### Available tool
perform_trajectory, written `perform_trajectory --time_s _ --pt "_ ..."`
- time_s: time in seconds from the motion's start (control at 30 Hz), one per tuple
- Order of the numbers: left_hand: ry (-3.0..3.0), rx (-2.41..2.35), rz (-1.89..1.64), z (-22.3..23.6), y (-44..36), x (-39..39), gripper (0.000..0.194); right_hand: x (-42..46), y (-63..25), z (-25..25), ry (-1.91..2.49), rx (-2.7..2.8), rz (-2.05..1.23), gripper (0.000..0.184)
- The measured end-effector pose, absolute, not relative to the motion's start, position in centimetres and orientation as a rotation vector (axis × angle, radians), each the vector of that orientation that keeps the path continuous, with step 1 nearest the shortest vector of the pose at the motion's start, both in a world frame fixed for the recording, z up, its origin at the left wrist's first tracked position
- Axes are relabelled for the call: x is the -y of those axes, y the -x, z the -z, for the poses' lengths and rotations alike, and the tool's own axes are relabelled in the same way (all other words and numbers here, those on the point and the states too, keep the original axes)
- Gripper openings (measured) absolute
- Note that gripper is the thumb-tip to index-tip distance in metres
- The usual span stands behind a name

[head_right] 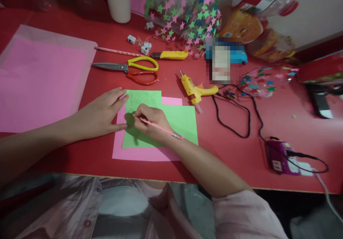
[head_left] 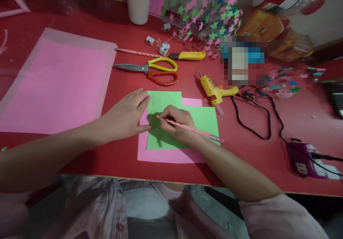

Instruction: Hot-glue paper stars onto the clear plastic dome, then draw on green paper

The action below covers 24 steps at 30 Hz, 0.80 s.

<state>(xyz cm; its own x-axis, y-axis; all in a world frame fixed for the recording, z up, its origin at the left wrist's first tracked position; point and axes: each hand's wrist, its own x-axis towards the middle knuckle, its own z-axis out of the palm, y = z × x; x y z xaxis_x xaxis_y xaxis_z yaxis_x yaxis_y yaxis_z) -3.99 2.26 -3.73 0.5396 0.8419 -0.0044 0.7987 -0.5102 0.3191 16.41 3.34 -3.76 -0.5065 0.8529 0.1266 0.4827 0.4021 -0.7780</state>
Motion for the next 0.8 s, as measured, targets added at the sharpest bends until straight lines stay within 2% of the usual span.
perform_trajectory --time_s 0.53,0.8 --pt "-2.52 -1.375 -0.218 3.72 3.97 -2.3 0.076 -3.34 -16.31 3.44 1.106 2.22 -0.98 0.009" --pt "-2.515 -1.418 -0.254 4.17 3.7 -2.01 0.082 -4.05 -17.31 3.13 1.155 1.707 -1.272 0.022"
